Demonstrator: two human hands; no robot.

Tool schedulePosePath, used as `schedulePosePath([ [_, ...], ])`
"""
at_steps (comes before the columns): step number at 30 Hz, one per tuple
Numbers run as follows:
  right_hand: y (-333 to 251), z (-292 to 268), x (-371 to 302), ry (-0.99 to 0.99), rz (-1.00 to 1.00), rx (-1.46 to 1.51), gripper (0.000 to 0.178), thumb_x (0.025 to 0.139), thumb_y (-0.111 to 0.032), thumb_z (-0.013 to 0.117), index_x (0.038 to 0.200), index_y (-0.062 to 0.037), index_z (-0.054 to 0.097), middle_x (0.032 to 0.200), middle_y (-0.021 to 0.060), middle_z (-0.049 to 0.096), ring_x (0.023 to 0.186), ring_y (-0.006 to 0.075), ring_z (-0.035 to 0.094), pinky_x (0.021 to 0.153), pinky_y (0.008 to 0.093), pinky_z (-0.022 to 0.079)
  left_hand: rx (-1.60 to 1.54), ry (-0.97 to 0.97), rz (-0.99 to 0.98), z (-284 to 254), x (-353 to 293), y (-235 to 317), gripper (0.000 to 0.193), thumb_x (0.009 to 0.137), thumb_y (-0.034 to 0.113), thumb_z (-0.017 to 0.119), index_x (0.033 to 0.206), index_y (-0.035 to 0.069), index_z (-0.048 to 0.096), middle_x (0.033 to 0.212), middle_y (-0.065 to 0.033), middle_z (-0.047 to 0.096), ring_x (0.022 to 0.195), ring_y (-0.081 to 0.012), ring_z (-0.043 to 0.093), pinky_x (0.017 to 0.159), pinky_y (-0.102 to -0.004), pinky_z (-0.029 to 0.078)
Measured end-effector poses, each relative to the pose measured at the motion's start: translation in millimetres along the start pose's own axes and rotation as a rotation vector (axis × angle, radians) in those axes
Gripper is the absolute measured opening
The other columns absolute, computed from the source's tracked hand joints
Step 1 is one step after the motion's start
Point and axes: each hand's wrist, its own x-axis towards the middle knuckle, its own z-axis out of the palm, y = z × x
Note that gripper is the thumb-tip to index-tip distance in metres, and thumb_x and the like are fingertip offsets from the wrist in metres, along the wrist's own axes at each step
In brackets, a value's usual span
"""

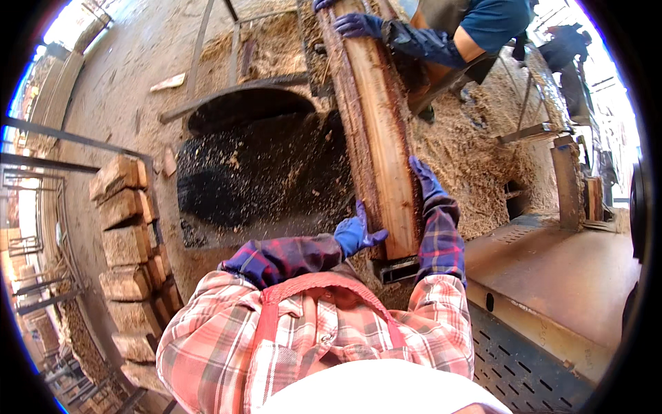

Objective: The person repeatedly picks up large rectangular timber planks from a pile and stacks them onto a growing stack. The person wears blue gloves and a plaid shirt while performing this repetitive manual labor in a lumber yard.

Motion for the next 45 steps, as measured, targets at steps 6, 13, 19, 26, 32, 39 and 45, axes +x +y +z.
schedulePosePath([
  [6, 0, 0, 2, -0.086, -0.128, -0.023, 0.045, 0.095, -0.013, 0.031, 0.138, -0.0026, 0.034, 0.145, 0.0065, 0.032, 0.133, 0.0178, 0.029, 0.111, 0.0297, 0.021, -0.041, 0.0, -0.026, -6, -4, 3, 0.129, 0.064, 0.078, 0.052, 0.137, -0.014, -0.002, 0.093, -0.036, 0.057, 0.086, -0.044, 0.061, 0.072, -0.0439, 0.049],
  [13, -28, 32, 6, -0.019, 0.239, 0.401, 0.049, 0.094, -0.029, 0.038, 0.136, -0.0028, 0.037, 0.142, 0.0078, 0.035, 0.131, 0.0179, 0.032, 0.109, 0.0302, 0.024, -0.043, 0.016, 0.015, -18, -23, -17, 0.124, 0.068, 0.071, 0.053, 0.134, -0.017, -0.004, 0.088, -0.0308, 0.06, 0.081, -0.0411, 0.062, 0.071, -0.0435, 0.049],
  [19, -62, 91, 10, -0.003, 0.293, 0.479, 0.054, 0.092, -0.038, 0.045, 0.133, -0.003, 0.042, 0.14, 0.0094, 0.039, 0.129, 0.0188, 0.036, 0.108, 0.0304, 0.026, -0.074, -0.003, 0.006, -47, -53, -67, 0.119, 0.072, 0.064, 0.056, 0.134, -0.018, -0.004, 0.092, -0.0302, 0.061, 0.084, -0.041, 0.062, 0.075, -0.0431, 0.049],
  [26, -111, 152, 11, 0.046, 0.289, 0.47, 0.068, 0.085, -0.05, 0.055, 0.131, -0.002, 0.045, 0.137, 0.0107, 0.042, 0.126, 0.0201, 0.039, 0.106, 0.0305, 0.028, -0.104, 0.021, -0.012, -75, -84, -124, 0.118, 0.07, 0.067, 0.055, 0.137, -0.014, 0.0, 0.09, -0.0303, 0.061, 0.084, -0.0414, 0.061, 0.078, -0.0428, 0.047],
  [32, -103, 195, 13, 0.071, 0.17, 0.593, 0.051, 0.092, -0.035, 0.05, 0.131, -0.0027, 0.045, 0.137, 0.0067, 0.043, 0.127, 0.0169, 0.038, 0.107, 0.0313, 0.028, -0.096, 0.02, -0.022, -98, -107, -169, 0.12, 0.069, 0.068, 0.056, 0.138, -0.012, -0.001, 0.094, -0.031, 0.06, 0.089, -0.0422, 0.06, 0.08, -0.0423, 0.047],
  [39, -116, 239, 19, 0.025, 0.062, 0.33, 0.049, 0.092, -0.037, 0.049, 0.129, -0.0057, 0.048, 0.135, 0.0144, 0.044, 0.129, 0.0196, 0.035, 0.109, 0.0305, 0.022, -0.158, 0.026, -0.033, -122, -135, -210, 0.121, 0.07, 0.063, 0.06, 0.137, -0.012, -0.005, 0.095, -0.0324, 0.059, 0.09, -0.0434, 0.059, 0.081, -0.0421, 0.046],
  [45, -208, 351, -11, 0.043, 0.018, 0.577, 0.041, 0.087, -0.027, 0.061, 0.116, 0.0014, 0.056, 0.111, 0.0081, 0.06, 0.104, 0.0174, 0.055, 0.092, 0.0283, 0.042, -0.019, 0.031, -0.062, -162, -191, -309, 0.126, 0.067, 0.069, 0.058, 0.137, -0.01, -0.012, 0.092, -0.0321, 0.06, 0.086, -0.0419, 0.061, 0.075, -0.0421, 0.049],
])
